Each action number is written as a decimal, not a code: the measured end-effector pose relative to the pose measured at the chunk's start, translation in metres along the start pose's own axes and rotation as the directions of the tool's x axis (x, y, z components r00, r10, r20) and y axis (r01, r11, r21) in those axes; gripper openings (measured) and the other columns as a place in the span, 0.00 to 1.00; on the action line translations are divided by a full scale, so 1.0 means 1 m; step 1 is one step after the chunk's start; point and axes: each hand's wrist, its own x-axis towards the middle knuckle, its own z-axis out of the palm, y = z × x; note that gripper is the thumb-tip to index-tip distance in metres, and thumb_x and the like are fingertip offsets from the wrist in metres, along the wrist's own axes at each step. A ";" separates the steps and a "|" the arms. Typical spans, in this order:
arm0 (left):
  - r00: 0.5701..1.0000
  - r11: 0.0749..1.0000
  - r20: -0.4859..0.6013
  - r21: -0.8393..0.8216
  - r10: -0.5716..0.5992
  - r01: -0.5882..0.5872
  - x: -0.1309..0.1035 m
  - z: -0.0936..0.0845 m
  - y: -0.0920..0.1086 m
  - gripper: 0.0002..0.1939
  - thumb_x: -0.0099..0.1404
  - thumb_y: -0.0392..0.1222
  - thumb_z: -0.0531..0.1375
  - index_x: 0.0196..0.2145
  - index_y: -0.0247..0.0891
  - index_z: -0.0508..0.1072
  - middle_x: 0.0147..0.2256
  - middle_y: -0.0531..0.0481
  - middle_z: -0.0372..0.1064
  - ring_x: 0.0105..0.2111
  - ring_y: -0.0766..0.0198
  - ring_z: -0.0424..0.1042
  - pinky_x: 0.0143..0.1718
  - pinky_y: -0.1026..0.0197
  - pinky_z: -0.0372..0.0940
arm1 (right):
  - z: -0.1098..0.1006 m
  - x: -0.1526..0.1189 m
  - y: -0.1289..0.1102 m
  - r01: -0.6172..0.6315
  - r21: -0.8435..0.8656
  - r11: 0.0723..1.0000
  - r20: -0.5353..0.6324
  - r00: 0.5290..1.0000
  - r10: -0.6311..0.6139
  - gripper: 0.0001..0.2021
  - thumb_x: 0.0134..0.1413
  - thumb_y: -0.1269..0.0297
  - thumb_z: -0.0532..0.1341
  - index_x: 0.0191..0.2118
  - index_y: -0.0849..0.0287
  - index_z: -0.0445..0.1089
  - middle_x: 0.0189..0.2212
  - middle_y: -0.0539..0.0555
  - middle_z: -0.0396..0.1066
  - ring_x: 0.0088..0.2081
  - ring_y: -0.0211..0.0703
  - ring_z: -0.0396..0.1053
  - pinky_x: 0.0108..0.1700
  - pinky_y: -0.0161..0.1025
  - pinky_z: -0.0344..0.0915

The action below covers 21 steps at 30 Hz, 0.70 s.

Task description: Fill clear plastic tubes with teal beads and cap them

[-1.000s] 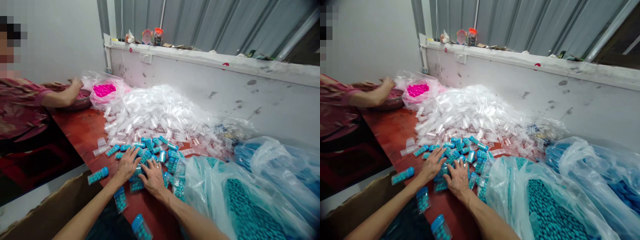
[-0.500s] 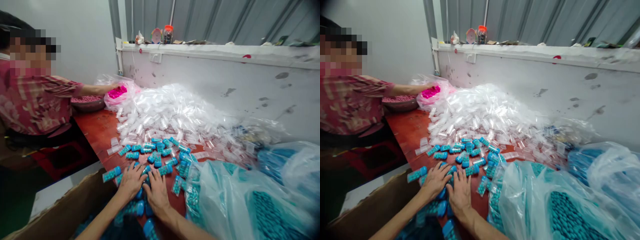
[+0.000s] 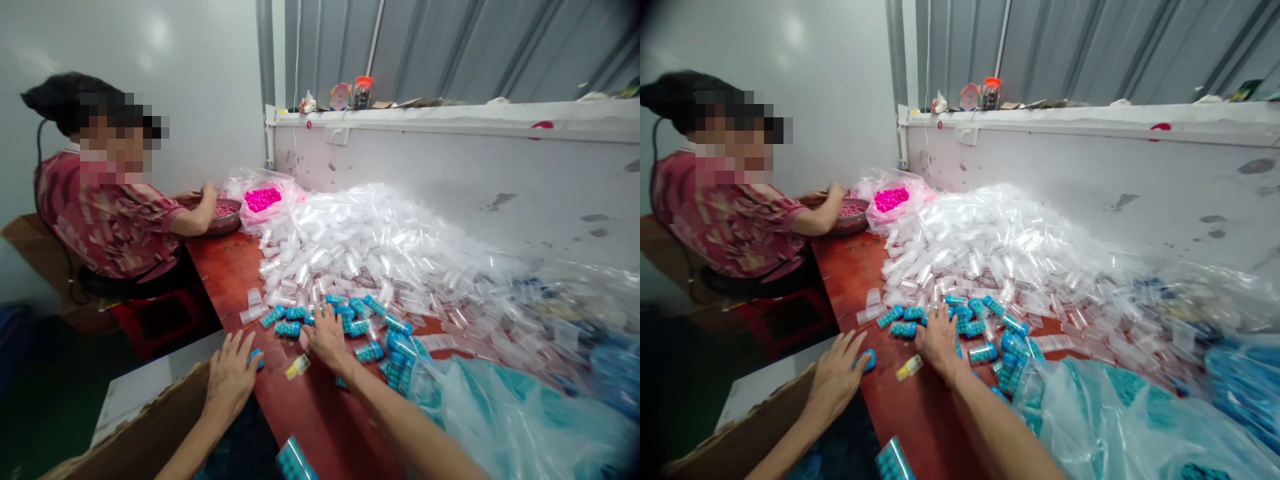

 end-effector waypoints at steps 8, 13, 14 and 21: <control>0.985 0.993 0.146 -0.086 0.089 -0.077 -0.009 0.032 0.027 0.22 0.63 0.49 0.47 0.53 0.42 0.64 0.54 0.43 0.61 0.56 0.49 0.55 0.52 0.41 0.52 | 0.030 -0.039 0.024 0.198 -0.043 0.979 0.077 0.978 -0.194 0.23 0.56 0.55 0.52 0.56 0.59 0.57 0.58 0.60 0.54 0.59 0.54 0.46 0.58 0.55 0.40; 0.984 0.967 -0.130 -0.209 0.120 -0.145 -0.083 0.043 0.012 0.20 0.63 0.50 0.47 0.44 0.38 0.71 0.46 0.43 0.69 0.49 0.53 0.65 0.45 0.49 0.63 | 0.034 -0.096 -0.015 0.239 0.150 0.959 0.090 0.963 -0.254 0.17 0.57 0.57 0.51 0.51 0.54 0.61 0.55 0.56 0.58 0.57 0.52 0.52 0.56 0.54 0.46; 0.974 0.962 -0.196 -0.226 0.109 -0.153 -0.095 0.041 0.007 0.19 0.63 0.50 0.47 0.42 0.38 0.71 0.43 0.43 0.71 0.46 0.55 0.68 0.43 0.52 0.65 | 0.034 -0.102 -0.025 0.272 0.211 0.939 0.095 0.950 -0.296 0.15 0.57 0.58 0.52 0.49 0.53 0.62 0.53 0.55 0.61 0.55 0.51 0.54 0.56 0.52 0.47; 0.961 0.922 -0.271 -0.384 -0.057 -0.054 -0.038 0.009 0.000 0.16 0.65 0.46 0.45 0.41 0.36 0.66 0.42 0.43 0.68 0.44 0.59 0.68 0.45 0.56 0.64 | 0.016 -0.038 -0.052 0.408 0.258 0.876 0.049 0.900 -0.434 0.13 0.58 0.63 0.50 0.47 0.55 0.63 0.50 0.55 0.63 0.51 0.44 0.58 0.52 0.45 0.53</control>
